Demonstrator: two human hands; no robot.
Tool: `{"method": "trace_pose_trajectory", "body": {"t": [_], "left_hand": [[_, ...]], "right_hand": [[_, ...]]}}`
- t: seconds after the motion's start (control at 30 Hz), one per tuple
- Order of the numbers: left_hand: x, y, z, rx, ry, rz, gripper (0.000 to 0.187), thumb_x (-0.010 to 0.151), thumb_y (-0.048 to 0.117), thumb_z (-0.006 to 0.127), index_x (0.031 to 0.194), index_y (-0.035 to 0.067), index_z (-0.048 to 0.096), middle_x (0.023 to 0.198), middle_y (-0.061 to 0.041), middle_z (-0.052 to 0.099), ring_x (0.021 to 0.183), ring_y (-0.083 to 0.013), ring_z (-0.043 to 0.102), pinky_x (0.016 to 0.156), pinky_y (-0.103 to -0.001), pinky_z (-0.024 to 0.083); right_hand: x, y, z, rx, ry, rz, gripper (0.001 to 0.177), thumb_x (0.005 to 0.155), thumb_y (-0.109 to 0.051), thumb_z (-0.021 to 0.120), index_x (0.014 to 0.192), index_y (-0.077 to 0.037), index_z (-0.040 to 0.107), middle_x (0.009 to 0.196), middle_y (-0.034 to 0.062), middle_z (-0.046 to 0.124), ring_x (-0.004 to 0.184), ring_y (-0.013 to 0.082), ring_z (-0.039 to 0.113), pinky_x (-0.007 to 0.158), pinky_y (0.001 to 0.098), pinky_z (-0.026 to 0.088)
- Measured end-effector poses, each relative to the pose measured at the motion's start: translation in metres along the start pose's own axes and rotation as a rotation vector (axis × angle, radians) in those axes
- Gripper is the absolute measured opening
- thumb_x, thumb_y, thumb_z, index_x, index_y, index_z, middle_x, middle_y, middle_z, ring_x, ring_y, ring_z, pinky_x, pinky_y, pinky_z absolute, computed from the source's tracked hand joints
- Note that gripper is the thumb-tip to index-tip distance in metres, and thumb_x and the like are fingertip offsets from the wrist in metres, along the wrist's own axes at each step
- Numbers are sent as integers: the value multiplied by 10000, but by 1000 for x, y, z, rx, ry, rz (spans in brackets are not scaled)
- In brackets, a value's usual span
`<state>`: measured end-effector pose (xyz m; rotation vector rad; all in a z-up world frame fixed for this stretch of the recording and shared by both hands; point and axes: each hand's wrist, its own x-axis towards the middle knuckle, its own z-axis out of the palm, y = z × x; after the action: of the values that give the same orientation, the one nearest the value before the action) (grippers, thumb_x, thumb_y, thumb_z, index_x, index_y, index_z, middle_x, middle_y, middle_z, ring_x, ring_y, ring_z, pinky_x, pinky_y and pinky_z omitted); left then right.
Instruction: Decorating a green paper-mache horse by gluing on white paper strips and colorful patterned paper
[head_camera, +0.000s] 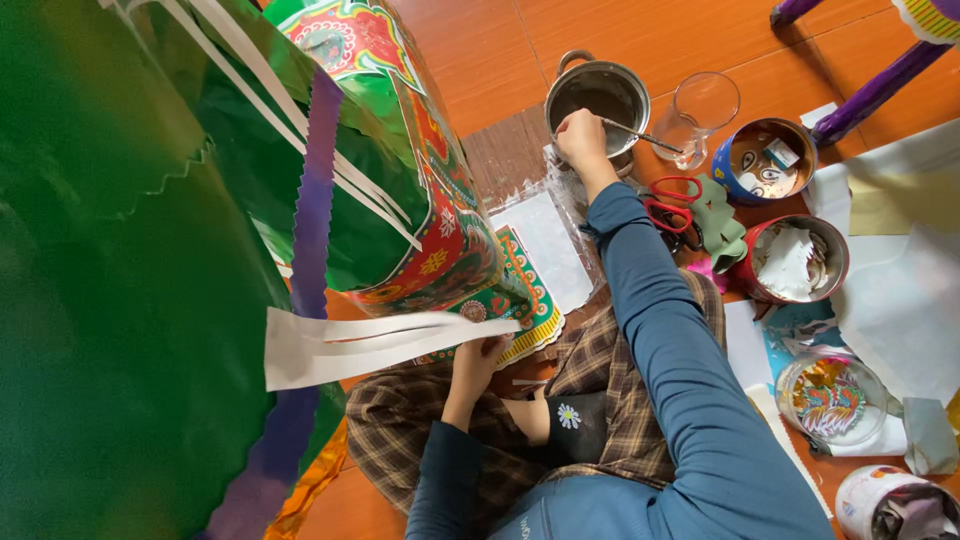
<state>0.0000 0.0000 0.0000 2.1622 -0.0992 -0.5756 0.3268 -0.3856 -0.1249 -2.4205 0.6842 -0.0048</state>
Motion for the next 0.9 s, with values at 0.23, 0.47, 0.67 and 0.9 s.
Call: {"method": "trace_pose_trajectory", "body": {"t": [0.23, 0.47, 0.67, 0.9], "left_hand": [[1, -1, 2, -18, -9, -10, 197, 992, 228, 786, 1093, 71, 849, 977, -142, 847, 989, -380, 815, 833, -465, 651], [4, -13, 4, -46, -52, 18, 189, 977, 208, 774, 1127, 97, 801, 1012, -162, 845, 1017, -409, 789, 856, -502, 619], [6, -34, 12, -49, -7, 61, 230, 954, 270, 782, 1121, 114, 808, 1017, -157, 837, 1028, -404, 783, 859, -510, 610], [-5, -28, 25, -502, 202, 110, 219, 941, 99, 815, 1119, -29, 826, 931, -260, 811, 881, -357, 796, 799, -481, 634]], "right_hand": [[-37, -24, -44, -8, -103, -128, 221, 946, -118, 690, 975, -224, 881, 1033, 135, 840, 1096, 409, 772, 935, 525, 627], [-2, 53, 18, -35, 46, -550, 155, 955, -181, 719, 1011, -225, 857, 972, 47, 705, 1002, 276, 719, 906, 367, 576], [-76, 10, -22, 7, 120, -543, 130, 877, -171, 800, 991, -216, 845, 986, 42, 739, 1012, 276, 708, 907, 399, 603], [-301, -79, -152, 1303, -510, -148, 203, 996, -138, 685, 1112, -53, 828, 1000, -20, 797, 808, 35, 605, 717, 187, 413]]}}
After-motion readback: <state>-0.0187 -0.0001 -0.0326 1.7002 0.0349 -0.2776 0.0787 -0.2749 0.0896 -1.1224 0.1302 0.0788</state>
